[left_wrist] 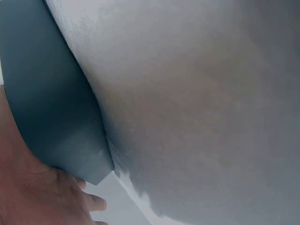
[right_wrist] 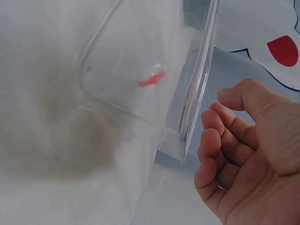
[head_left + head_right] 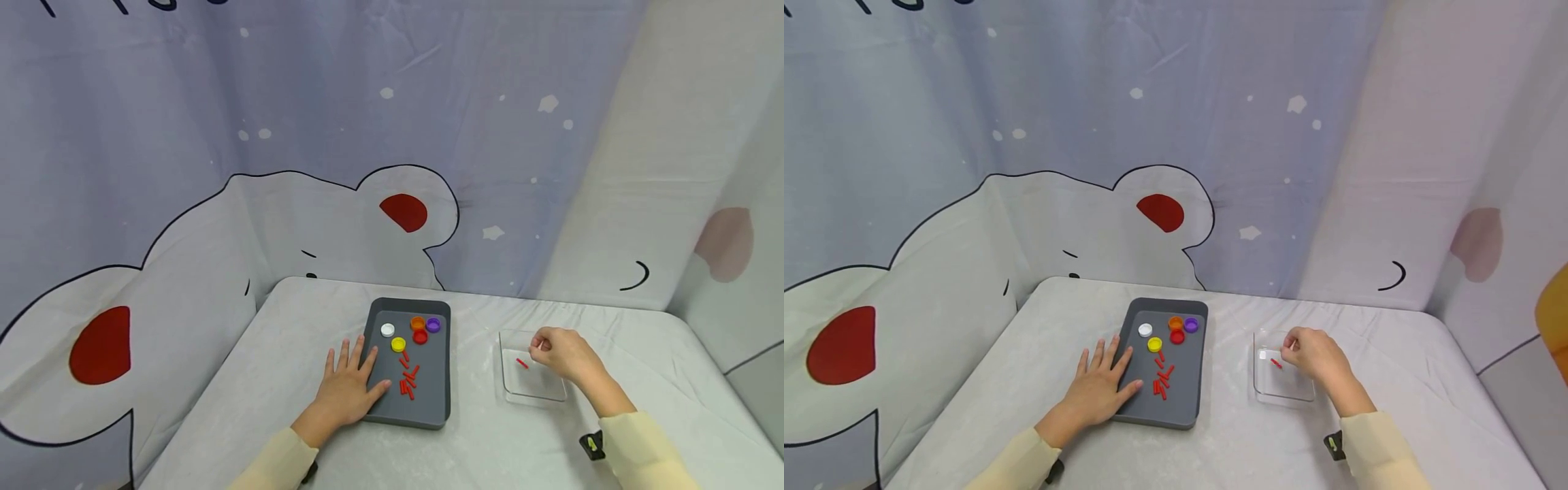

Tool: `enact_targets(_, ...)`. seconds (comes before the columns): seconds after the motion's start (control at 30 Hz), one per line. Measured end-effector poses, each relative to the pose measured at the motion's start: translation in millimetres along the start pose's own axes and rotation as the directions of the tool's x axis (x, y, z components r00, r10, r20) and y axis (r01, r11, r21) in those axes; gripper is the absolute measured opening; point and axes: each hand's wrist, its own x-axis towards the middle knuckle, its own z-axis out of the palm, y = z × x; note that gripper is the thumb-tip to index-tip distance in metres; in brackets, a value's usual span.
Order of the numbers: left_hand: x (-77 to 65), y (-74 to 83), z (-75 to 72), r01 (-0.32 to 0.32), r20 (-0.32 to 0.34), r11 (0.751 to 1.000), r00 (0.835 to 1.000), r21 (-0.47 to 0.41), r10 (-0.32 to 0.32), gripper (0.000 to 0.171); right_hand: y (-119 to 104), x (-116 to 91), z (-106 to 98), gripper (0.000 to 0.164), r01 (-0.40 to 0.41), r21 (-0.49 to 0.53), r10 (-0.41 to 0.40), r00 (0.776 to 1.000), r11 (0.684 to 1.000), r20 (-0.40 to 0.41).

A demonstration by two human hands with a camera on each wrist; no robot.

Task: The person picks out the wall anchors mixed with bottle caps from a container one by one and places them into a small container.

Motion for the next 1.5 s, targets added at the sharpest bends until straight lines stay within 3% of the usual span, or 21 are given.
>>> enact_targets(0.17,1.2,-1.7,3.3,0.008,-0.002,1.0,1.0,0.008,-0.008,0.082,-9,2,3,0.004,0.011,0.025,-0.011,1.0,1.0,0.002)
enact_targets(0.4,-0.1,-2.5,3.5,-0.007,-0.039,1.0,0.999,-0.023,0.006,0.081,-37,12,9,0.004,0.055,0.061,-0.056,0.998,0.997,0.027)
enact_targets(0.63,-1.4,-0.6,0.5,0.0,-0.009,1.0,1.0,-0.021,-0.001,0.08,-67,23,23,0.007,0.111,0.089,-0.118,0.991,0.99,0.071)
enact_targets(1.07,-4.8,1.2,-4.4,-0.011,-0.007,0.999,1.0,-0.039,0.01,0.078,-107,43,56,0.011,0.279,0.116,-0.291,0.952,0.953,0.099)
enact_targets(1.33,-3.5,3.1,-4.9,-0.004,-0.007,1.0,1.0,-0.028,0.004,0.079,-125,47,71,0.014,0.297,0.126,-0.312,0.941,0.947,0.129)
enact_targets(1.5,-2.9,3.4,-5.5,-0.002,-0.001,1.0,1.0,-0.023,0.002,0.078,-132,49,80,0.016,0.323,0.146,-0.345,0.922,0.935,0.174)
